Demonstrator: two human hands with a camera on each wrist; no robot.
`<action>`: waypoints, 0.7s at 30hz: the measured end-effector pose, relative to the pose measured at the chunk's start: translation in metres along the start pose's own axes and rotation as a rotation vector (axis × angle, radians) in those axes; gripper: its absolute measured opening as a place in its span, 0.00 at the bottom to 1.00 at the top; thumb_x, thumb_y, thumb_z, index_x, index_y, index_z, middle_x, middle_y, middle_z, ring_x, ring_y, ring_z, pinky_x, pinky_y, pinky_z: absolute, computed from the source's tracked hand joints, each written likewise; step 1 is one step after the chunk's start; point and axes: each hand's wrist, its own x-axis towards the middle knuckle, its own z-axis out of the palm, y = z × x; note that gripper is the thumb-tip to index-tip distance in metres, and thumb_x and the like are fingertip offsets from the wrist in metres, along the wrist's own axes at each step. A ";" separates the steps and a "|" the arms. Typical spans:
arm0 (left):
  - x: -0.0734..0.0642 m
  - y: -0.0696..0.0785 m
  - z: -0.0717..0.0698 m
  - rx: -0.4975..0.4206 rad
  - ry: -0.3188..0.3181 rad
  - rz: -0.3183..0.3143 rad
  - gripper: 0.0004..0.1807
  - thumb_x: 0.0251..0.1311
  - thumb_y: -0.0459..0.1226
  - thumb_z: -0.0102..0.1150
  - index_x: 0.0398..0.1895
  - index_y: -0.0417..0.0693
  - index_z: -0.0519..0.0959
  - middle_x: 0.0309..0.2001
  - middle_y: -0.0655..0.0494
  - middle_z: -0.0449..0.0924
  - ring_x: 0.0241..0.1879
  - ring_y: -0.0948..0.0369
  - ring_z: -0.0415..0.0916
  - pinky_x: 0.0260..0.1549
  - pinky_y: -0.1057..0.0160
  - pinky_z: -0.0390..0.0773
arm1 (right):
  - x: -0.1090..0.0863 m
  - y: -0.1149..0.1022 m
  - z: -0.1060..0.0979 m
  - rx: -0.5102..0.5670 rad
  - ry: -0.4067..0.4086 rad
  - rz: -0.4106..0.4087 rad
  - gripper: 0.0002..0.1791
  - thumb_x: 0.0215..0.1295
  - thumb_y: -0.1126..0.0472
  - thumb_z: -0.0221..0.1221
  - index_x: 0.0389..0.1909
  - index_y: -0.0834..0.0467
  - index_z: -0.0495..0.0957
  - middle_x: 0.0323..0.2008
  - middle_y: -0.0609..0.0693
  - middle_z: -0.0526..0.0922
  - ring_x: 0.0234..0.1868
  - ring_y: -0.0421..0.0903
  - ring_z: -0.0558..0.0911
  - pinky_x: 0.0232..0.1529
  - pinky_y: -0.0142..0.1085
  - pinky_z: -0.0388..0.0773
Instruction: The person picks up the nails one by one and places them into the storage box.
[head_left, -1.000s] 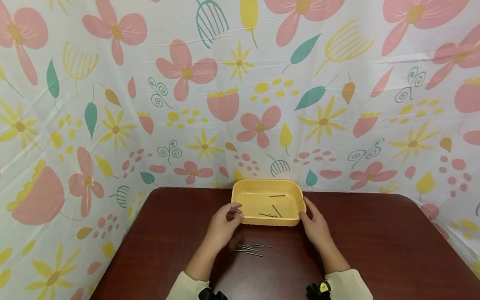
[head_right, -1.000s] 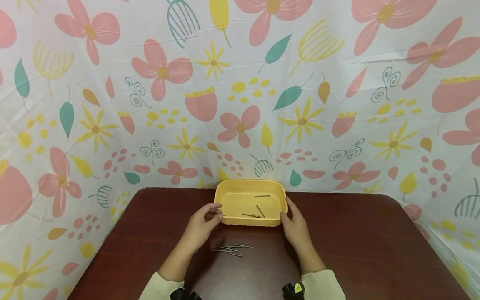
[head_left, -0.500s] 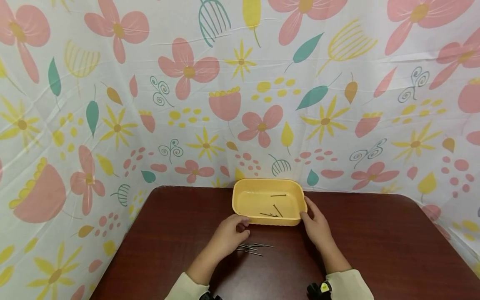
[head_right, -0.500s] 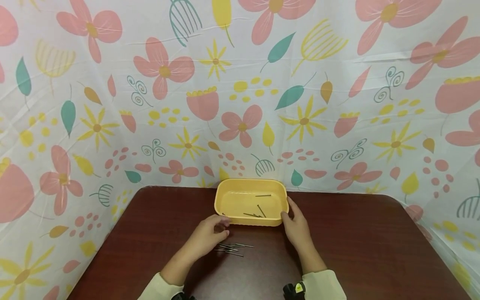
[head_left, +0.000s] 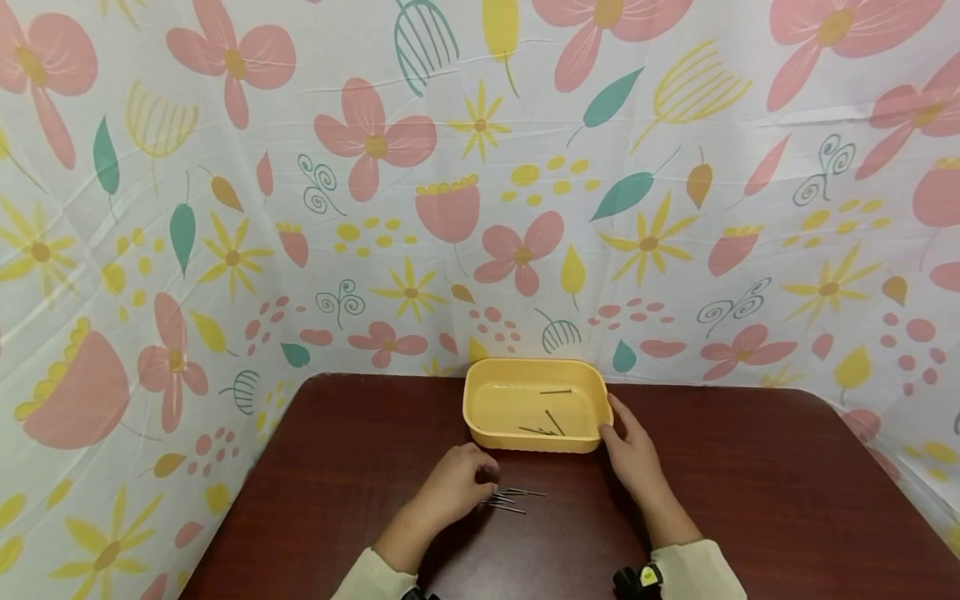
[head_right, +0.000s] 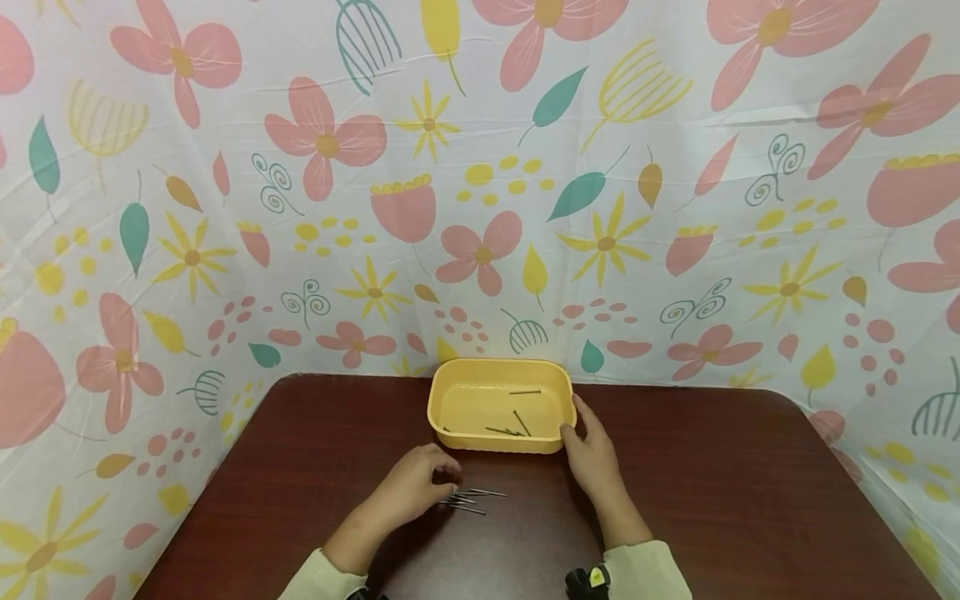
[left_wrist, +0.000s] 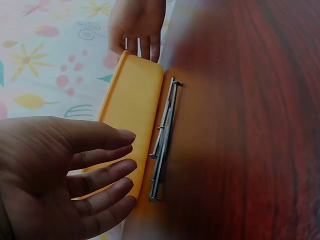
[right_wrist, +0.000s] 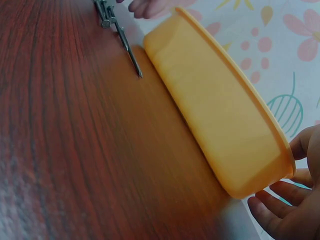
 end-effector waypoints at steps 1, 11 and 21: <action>0.000 0.000 0.001 0.017 0.000 0.006 0.08 0.55 0.35 0.72 0.38 0.48 0.87 0.38 0.57 0.81 0.40 0.61 0.75 0.44 0.63 0.77 | 0.000 0.000 0.000 0.000 0.000 0.000 0.34 0.78 0.56 0.47 0.82 0.49 0.50 0.80 0.58 0.52 0.81 0.60 0.49 0.77 0.62 0.48; -0.003 -0.004 0.006 0.096 -0.008 0.005 0.08 0.53 0.38 0.74 0.37 0.51 0.88 0.39 0.58 0.80 0.42 0.59 0.76 0.44 0.62 0.76 | 0.000 0.000 0.001 0.006 0.007 0.005 0.34 0.79 0.56 0.48 0.81 0.49 0.51 0.80 0.57 0.53 0.81 0.60 0.49 0.77 0.62 0.48; -0.004 -0.005 0.010 0.126 0.006 0.037 0.07 0.52 0.37 0.74 0.35 0.50 0.88 0.35 0.60 0.80 0.38 0.64 0.74 0.42 0.66 0.74 | -0.001 0.000 0.001 0.004 0.006 0.009 0.34 0.78 0.56 0.48 0.81 0.47 0.51 0.80 0.57 0.53 0.81 0.59 0.49 0.77 0.61 0.48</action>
